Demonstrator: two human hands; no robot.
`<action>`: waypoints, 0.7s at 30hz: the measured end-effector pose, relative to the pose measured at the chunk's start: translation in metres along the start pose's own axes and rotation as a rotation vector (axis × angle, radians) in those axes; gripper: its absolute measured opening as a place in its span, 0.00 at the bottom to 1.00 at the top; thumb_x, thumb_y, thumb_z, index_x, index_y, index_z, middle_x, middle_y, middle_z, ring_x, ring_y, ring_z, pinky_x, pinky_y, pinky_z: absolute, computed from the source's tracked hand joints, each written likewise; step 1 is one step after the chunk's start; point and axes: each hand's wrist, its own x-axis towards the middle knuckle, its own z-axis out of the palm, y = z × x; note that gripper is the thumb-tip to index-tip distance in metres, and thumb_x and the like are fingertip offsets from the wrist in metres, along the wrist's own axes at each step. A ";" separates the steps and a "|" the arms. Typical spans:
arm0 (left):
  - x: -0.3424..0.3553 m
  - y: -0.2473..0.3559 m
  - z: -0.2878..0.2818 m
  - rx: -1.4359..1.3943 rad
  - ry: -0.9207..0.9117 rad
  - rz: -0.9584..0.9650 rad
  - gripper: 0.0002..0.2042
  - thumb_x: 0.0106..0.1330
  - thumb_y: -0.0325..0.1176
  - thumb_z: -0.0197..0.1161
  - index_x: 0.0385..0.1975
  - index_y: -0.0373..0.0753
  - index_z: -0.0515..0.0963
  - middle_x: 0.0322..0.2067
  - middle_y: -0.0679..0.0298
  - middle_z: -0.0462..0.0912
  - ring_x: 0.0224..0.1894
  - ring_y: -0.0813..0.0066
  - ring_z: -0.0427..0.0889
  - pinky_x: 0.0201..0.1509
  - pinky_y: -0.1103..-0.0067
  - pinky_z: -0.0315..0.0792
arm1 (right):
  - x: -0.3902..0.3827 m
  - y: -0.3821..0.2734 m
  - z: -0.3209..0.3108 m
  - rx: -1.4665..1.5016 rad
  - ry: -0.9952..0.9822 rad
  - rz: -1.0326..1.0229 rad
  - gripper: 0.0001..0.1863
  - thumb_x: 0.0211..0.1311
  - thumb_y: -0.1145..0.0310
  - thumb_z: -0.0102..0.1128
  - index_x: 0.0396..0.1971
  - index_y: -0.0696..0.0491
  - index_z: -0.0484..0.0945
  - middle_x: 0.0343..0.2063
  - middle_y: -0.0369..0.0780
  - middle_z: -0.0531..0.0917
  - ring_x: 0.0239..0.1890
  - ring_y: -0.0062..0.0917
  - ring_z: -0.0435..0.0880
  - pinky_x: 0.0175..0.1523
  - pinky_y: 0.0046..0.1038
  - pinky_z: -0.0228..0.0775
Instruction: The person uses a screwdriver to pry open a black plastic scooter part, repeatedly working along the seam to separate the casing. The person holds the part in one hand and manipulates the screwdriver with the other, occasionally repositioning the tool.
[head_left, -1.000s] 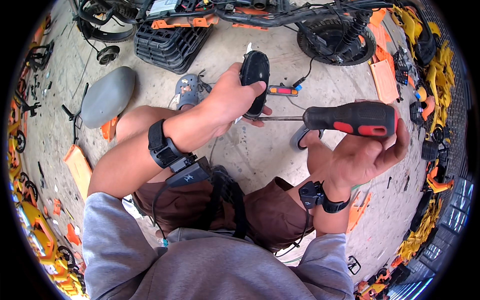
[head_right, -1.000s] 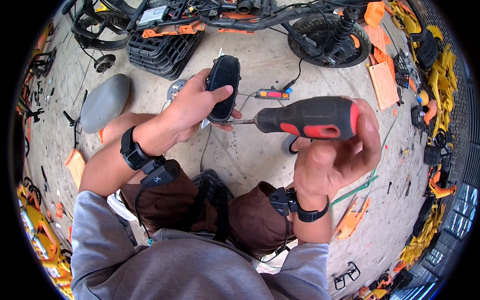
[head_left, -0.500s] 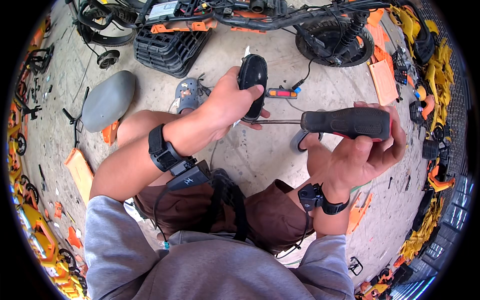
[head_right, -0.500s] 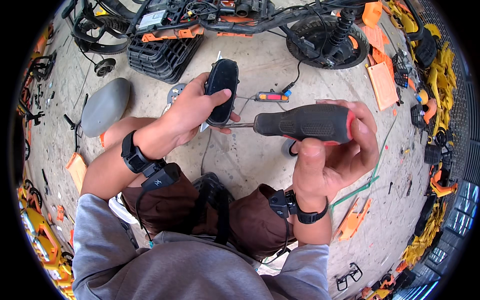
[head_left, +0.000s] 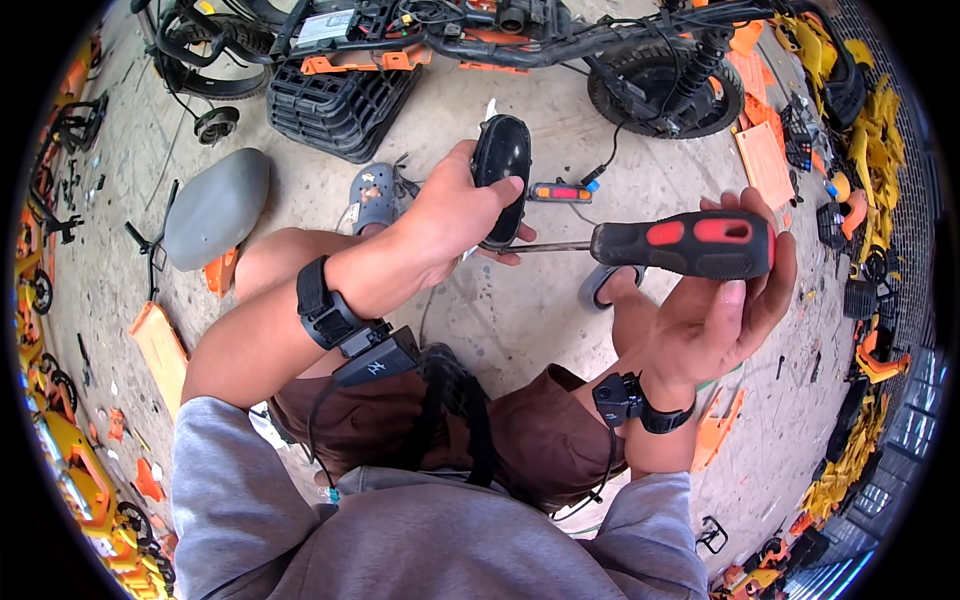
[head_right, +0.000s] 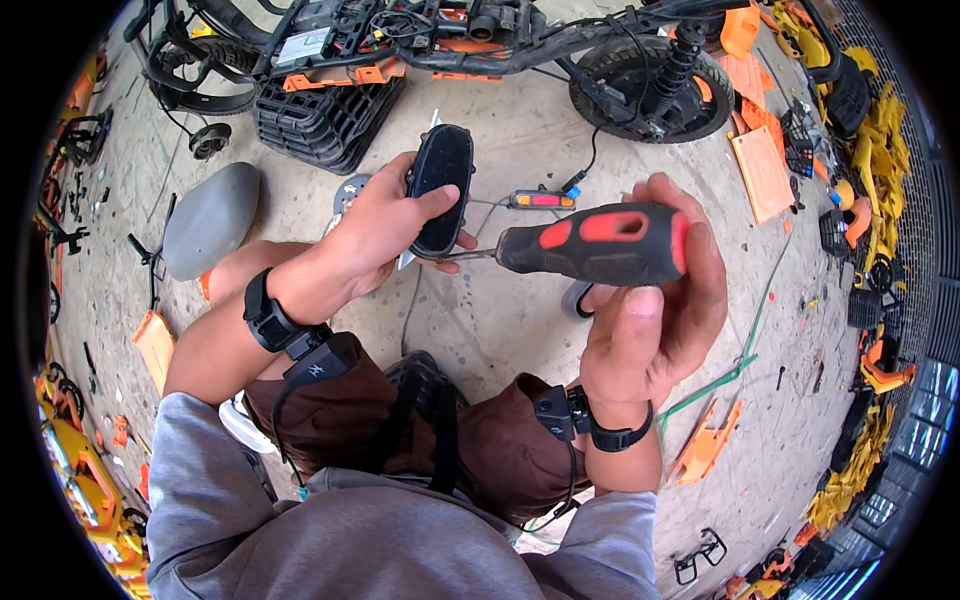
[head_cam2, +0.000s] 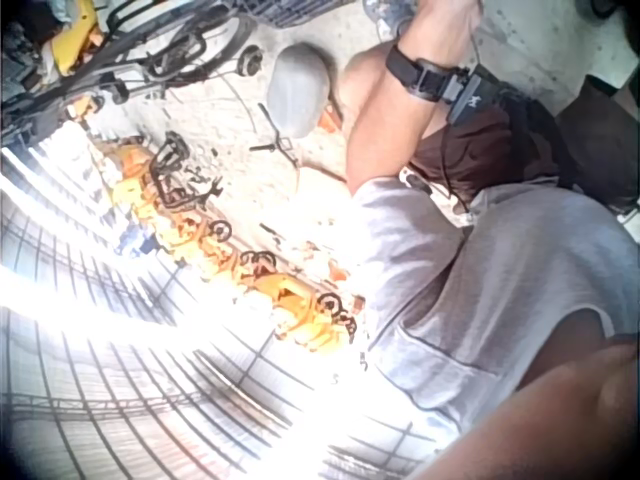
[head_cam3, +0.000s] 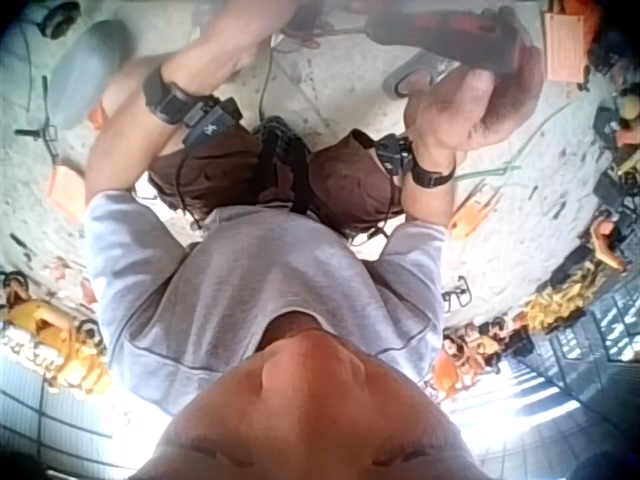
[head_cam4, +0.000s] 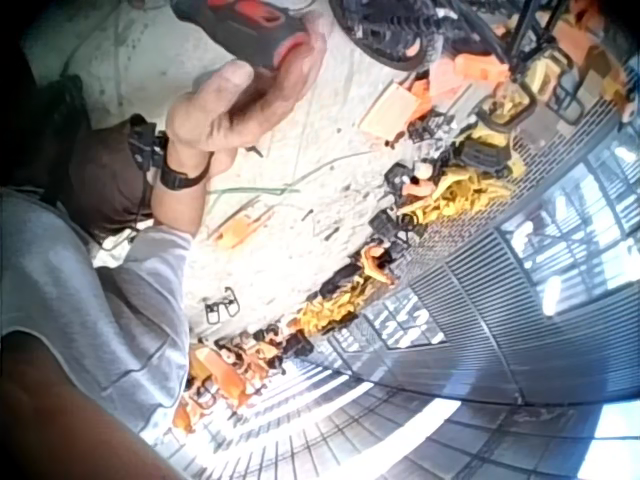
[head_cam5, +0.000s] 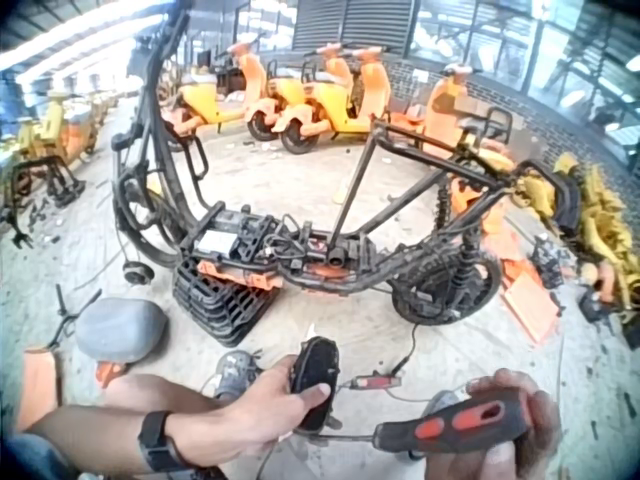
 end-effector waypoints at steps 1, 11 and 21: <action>0.000 0.000 0.000 0.002 -0.001 0.002 0.21 0.73 0.28 0.55 0.60 0.30 0.58 0.40 0.54 0.76 0.37 0.58 0.87 0.27 0.68 0.86 | -0.001 0.004 -0.005 -0.050 -0.040 -0.041 0.37 0.63 0.54 0.66 0.67 0.49 0.61 0.59 0.50 0.68 0.50 0.36 0.78 0.52 0.39 0.78; -0.001 0.000 0.001 0.014 0.004 -0.003 0.20 0.73 0.28 0.55 0.59 0.31 0.59 0.39 0.55 0.76 0.37 0.59 0.87 0.27 0.68 0.85 | -0.003 0.010 -0.010 -0.158 -0.100 -0.104 0.33 0.66 0.56 0.62 0.66 0.52 0.61 0.61 0.54 0.68 0.56 0.39 0.76 0.57 0.39 0.74; -0.001 0.000 0.000 0.021 0.002 0.015 0.21 0.73 0.28 0.55 0.61 0.31 0.58 0.39 0.56 0.77 0.36 0.60 0.87 0.27 0.69 0.85 | 0.001 0.015 -0.013 -0.095 -0.120 -0.188 0.30 0.65 0.60 0.64 0.63 0.49 0.62 0.58 0.55 0.71 0.52 0.38 0.78 0.54 0.38 0.77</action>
